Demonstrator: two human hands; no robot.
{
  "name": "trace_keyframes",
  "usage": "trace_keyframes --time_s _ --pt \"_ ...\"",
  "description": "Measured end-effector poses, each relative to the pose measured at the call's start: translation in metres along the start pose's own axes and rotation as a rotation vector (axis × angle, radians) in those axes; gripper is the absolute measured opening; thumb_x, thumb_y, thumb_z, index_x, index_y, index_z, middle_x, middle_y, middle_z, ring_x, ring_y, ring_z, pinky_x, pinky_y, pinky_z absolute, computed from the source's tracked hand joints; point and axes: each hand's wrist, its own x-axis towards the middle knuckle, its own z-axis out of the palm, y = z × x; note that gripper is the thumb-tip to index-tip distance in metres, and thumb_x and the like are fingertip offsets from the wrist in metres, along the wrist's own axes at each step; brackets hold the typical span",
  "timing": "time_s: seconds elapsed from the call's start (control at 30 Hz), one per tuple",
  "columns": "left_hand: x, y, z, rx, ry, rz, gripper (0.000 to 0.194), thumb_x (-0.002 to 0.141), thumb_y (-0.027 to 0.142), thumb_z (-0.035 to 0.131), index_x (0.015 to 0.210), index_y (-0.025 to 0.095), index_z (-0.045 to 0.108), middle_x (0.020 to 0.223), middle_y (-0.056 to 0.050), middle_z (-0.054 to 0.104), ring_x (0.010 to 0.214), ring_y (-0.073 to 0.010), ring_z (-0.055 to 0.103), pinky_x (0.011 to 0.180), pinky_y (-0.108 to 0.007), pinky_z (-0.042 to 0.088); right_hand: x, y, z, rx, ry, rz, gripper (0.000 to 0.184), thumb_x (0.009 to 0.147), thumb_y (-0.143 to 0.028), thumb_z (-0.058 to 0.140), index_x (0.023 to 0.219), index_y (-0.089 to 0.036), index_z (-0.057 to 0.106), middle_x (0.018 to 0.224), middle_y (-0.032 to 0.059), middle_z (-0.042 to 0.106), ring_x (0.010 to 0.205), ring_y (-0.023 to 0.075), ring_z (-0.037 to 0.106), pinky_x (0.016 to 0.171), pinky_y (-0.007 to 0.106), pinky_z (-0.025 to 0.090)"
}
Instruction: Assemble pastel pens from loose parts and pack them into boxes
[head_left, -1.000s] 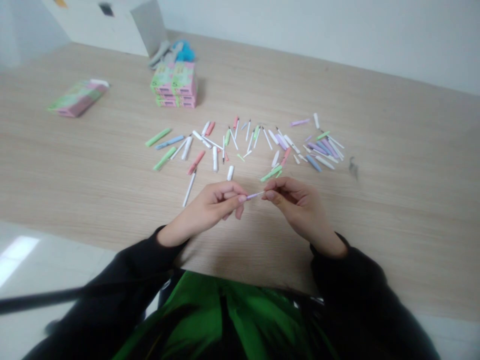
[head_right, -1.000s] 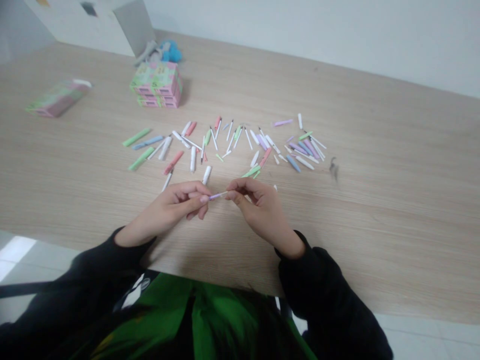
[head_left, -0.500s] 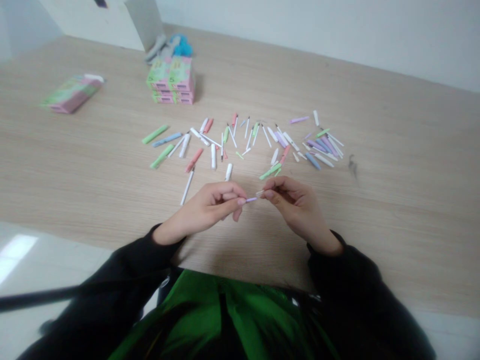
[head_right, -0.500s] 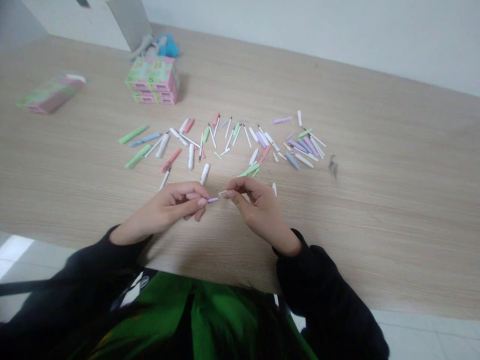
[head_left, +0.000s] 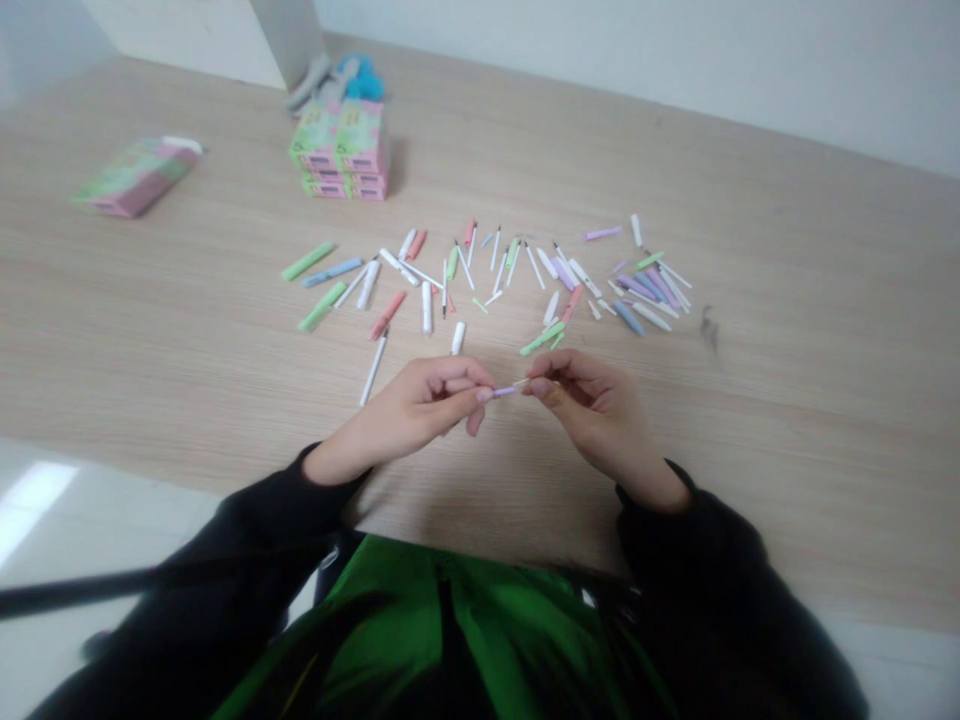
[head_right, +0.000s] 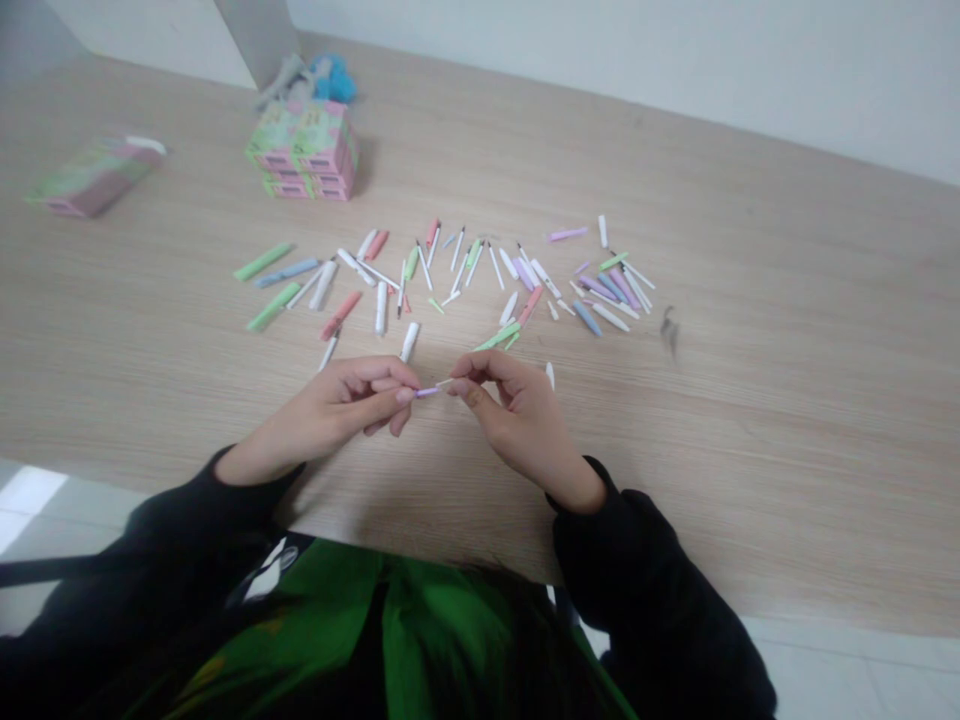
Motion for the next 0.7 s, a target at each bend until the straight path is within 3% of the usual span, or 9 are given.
trace_keyframes --time_s 0.43,0.7 --pt "0.0024 -0.0020 0.0007 0.004 0.017 -0.010 0.017 0.095 0.031 0.061 0.092 0.015 0.066 0.060 0.004 0.062 0.050 -0.0077 0.042 0.048 -0.020 0.030 -0.0006 0.0008 -0.0019 -0.032 -0.019 -0.011 0.024 0.088 -0.045 0.074 0.088 -0.022 0.069 0.083 0.0014 0.069 0.081 0.0171 0.064 0.080 0.035 0.051" --pt "0.0010 -0.0036 0.0003 0.002 -0.027 -0.011 0.023 0.097 0.036 0.061 0.092 0.014 0.065 0.066 0.002 0.064 0.051 -0.0070 0.044 0.048 -0.020 0.034 0.0003 -0.0003 -0.0036 -0.056 -0.151 -0.026 0.021 0.087 -0.041 0.076 0.084 -0.021 0.072 0.079 0.0012 0.073 0.076 0.0161 0.066 0.074 0.032 0.051"
